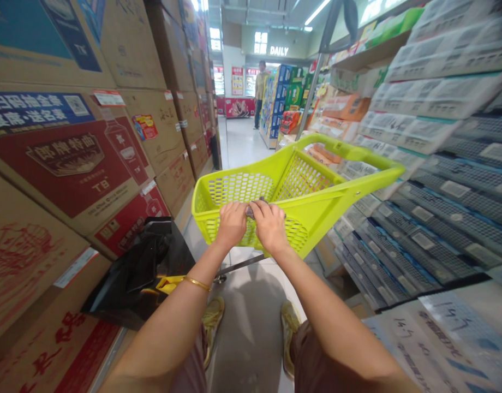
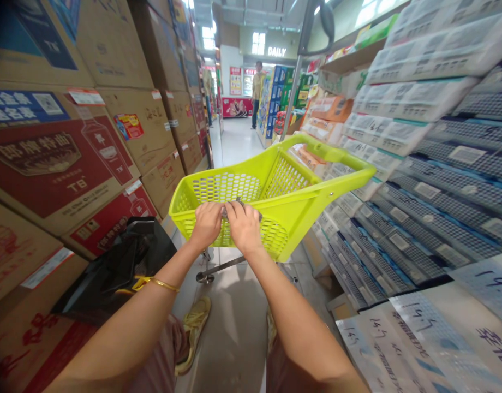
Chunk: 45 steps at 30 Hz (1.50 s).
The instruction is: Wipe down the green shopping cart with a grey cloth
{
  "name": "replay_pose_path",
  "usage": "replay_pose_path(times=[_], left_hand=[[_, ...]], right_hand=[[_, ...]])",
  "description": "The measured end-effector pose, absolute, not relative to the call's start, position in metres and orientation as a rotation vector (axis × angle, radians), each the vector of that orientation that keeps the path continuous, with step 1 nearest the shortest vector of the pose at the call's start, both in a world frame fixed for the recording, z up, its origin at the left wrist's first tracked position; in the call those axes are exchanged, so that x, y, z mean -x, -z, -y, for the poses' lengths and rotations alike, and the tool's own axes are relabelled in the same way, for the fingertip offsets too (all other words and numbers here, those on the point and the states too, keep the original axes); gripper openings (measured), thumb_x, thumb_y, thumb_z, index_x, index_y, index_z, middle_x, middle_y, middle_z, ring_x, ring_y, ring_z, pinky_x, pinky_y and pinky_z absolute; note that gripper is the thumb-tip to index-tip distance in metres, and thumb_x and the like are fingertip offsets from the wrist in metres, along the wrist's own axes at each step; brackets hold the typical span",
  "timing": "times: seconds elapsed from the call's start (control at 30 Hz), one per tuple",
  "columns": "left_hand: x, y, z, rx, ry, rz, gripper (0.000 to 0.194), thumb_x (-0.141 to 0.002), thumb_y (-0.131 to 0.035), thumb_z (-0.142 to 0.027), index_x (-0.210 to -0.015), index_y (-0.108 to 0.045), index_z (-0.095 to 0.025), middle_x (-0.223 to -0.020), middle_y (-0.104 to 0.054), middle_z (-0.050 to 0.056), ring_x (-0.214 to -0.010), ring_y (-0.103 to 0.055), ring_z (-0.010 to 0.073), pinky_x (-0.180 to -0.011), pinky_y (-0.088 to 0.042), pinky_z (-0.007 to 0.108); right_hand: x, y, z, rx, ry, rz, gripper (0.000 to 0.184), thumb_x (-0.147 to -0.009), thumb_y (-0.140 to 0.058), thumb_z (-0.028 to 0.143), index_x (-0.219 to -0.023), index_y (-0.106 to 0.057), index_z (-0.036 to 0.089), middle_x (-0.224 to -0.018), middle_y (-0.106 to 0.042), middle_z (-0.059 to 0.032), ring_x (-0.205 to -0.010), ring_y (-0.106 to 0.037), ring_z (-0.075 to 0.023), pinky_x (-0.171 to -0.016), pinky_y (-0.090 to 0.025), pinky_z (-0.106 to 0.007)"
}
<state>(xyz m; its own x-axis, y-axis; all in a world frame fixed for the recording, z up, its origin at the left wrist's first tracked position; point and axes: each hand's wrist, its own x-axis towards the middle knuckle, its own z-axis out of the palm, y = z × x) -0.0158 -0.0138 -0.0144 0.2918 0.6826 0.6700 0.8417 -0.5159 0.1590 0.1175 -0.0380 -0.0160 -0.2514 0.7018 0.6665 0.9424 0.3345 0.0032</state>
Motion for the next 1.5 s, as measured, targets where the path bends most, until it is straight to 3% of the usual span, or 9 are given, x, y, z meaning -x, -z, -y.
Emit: replay_pose_path(times=[0.23,0.4,0.53,0.67,0.93,1.07,1.5], left_hand=[[0.017,0.015,0.014,2.371,1.020,1.355,0.029,-0.094,-0.031,-0.024,-0.103,-0.058,-0.017,-0.090,-0.062,0.007,-0.086,-0.051,0.0202,-0.079,-0.036,0.033],[0.020,0.020,0.015,2.404,0.999,1.300,0.032,-0.092,-0.034,-0.023,-0.117,-0.053,-0.015,-0.107,-0.063,0.011,-0.100,-0.053,0.0223,-0.089,-0.037,0.038],[0.025,0.027,0.017,2.372,0.985,1.221,0.042,-0.092,-0.034,-0.022,-0.133,-0.040,-0.014,-0.130,-0.052,0.013,-0.124,-0.043,0.0229,-0.105,-0.030,0.041],[0.031,0.033,0.022,2.353,0.904,1.172,0.047,-0.092,-0.033,-0.019,-0.138,-0.034,-0.016,-0.139,-0.045,0.011,-0.133,-0.035,0.0216,-0.111,-0.025,0.043],[0.041,0.059,0.039,2.301,0.899,1.116,0.045,-0.090,-0.033,-0.014,-0.134,-0.040,-0.017,-0.140,-0.043,0.012,-0.136,-0.029,0.0217,-0.110,-0.026,0.043],[0.045,0.073,0.046,2.238,0.902,1.142,0.039,-0.089,-0.038,-0.015,-0.126,-0.050,-0.018,-0.128,-0.055,0.013,-0.130,-0.038,0.0239,-0.108,-0.030,0.042],[0.029,0.088,0.054,2.075,0.834,1.269,0.041,-0.084,-0.041,-0.015,-0.123,-0.054,-0.011,-0.114,-0.062,0.015,-0.110,-0.054,0.0266,-0.098,-0.035,0.040]], right_hand=[[-0.156,0.009,0.039,1.536,0.564,1.840,0.041,-0.084,-0.040,0.012,-0.121,-0.055,0.019,-0.120,-0.056,-0.0094,-0.095,-0.041,-0.0231,-0.079,-0.031,-0.036],[-0.150,0.020,0.037,1.445,0.471,1.733,0.044,-0.081,-0.040,0.009,-0.119,-0.056,0.020,-0.120,-0.055,-0.0086,-0.101,-0.042,-0.0227,-0.084,-0.033,-0.036],[-0.140,0.031,0.037,1.325,0.471,1.807,0.041,-0.082,-0.041,0.010,-0.119,-0.056,0.019,-0.123,-0.053,-0.0089,-0.104,-0.043,-0.0207,-0.087,-0.034,-0.034],[-0.136,0.045,0.039,1.278,0.501,1.893,0.035,-0.084,-0.042,0.010,-0.110,-0.062,0.021,-0.117,-0.055,-0.0081,-0.102,-0.044,-0.0193,-0.089,-0.033,-0.033],[-0.134,0.074,0.051,1.180,0.531,2.248,0.026,-0.089,-0.046,0.019,-0.109,-0.062,0.021,-0.113,-0.060,-0.0065,-0.098,-0.043,-0.0189,-0.085,-0.031,-0.032],[-0.135,0.082,0.053,1.149,0.551,2.297,0.025,-0.089,-0.046,0.019,-0.107,-0.062,0.022,-0.112,-0.061,-0.0057,-0.097,-0.043,-0.0191,-0.085,-0.031,-0.033],[-0.131,0.040,0.043,1.123,0.610,1.883,0.031,-0.086,-0.044,0.017,-0.108,-0.064,0.024,-0.110,-0.057,-0.0078,-0.098,-0.042,-0.0211,-0.087,-0.032,-0.036]])
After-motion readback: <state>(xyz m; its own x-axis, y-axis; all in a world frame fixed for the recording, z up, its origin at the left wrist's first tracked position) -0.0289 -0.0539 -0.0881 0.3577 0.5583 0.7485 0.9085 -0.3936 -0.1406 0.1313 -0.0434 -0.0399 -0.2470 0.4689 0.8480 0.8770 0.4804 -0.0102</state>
